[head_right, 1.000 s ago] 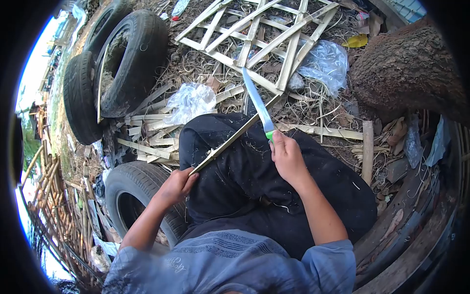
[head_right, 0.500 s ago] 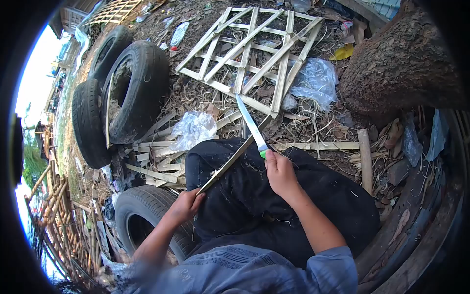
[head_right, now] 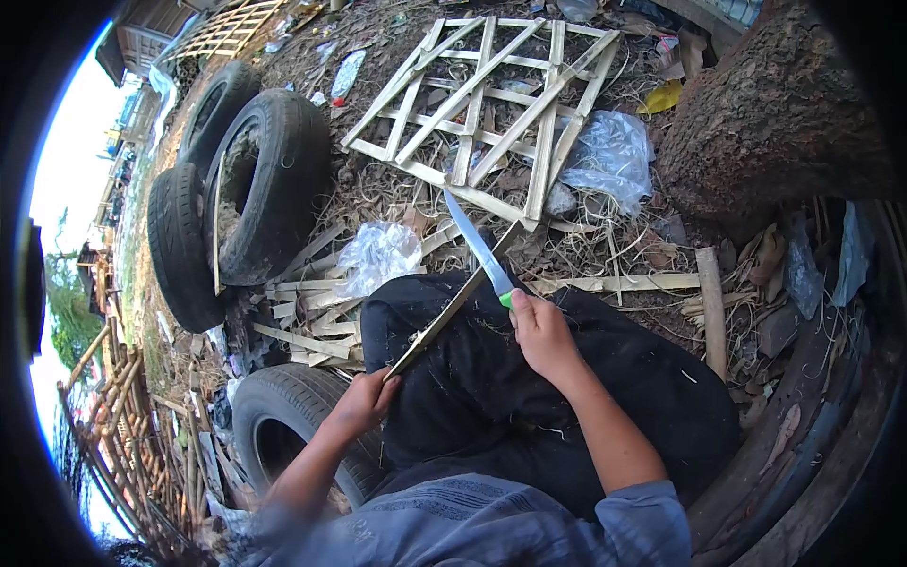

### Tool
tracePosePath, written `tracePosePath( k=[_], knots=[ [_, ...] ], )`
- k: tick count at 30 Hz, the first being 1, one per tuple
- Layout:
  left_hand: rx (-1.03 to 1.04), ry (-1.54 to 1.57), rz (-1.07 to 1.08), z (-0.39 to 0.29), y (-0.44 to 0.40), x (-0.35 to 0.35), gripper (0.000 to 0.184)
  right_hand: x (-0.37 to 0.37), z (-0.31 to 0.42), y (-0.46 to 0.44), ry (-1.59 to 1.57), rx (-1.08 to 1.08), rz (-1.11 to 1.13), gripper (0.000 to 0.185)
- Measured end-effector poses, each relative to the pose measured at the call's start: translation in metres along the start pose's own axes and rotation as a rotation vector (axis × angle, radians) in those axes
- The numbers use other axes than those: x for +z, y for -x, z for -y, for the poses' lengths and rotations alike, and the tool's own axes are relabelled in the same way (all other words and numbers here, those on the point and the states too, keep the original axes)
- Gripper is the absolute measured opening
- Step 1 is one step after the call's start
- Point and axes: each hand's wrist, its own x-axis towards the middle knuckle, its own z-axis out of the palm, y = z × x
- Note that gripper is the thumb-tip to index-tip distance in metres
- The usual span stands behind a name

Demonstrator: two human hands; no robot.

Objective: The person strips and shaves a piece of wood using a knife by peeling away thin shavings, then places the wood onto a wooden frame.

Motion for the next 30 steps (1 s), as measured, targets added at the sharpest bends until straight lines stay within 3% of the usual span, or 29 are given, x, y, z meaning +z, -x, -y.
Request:
tracePosePath(
  k=[2,3,6,7,8,11,14,18,24,26,28,29,30],
  knots=[
    [-0.067,0.052,0.054,-0.004,0.003,-0.002,0.025,0.02,-0.025,0.001,0.083,-0.137,-0.058,0.048],
    [0.032,0.008,-0.018,0.002,0.003,0.001,0.025,0.022,-0.027,0.003,0.085,-0.138,-0.046,0.048],
    [0.072,0.044,-0.037,0.003,0.0,0.004,0.026,0.01,-0.01,-0.001,0.079,-0.151,-0.084,0.05],
    [0.002,0.042,0.024,0.0,-0.002,0.001,0.026,-0.003,-0.005,-0.006,-0.042,-0.021,-0.058,0.051],
    [-0.001,0.056,0.023,0.0,-0.002,0.001,0.026,-0.007,0.002,-0.007,0.043,-0.006,-0.031,0.047],
    [-0.025,0.094,0.001,0.001,0.001,0.004,0.028,0.034,-0.034,0.011,0.058,-0.095,0.194,0.048],
    [0.002,0.102,-0.054,0.004,0.001,0.005,0.029,0.022,-0.017,0.002,0.009,-0.044,0.096,0.048],
    [0.002,0.045,0.011,0.006,0.002,0.002,0.027,0.026,-0.028,0.0,0.064,-0.155,-0.022,0.048],
    [-0.023,0.074,0.041,-0.001,-0.002,-0.001,0.029,0.007,-0.002,-0.002,-0.044,-0.019,0.054,0.047],
    [-0.017,0.066,0.025,0.001,-0.002,0.0,0.03,0.005,-0.005,0.001,-0.033,-0.063,0.008,0.047],
    [-0.016,0.069,-0.002,0.004,0.001,0.005,0.03,0.028,-0.023,0.016,0.005,-0.033,0.096,0.047],
    [0.0,0.091,-0.016,0.006,0.002,0.006,0.031,0.038,-0.044,0.015,0.061,-0.183,0.126,0.048],
    [0.012,0.113,-0.035,0.008,0.002,0.007,0.031,0.041,-0.044,0.015,0.047,-0.189,0.093,0.048]
  ],
)
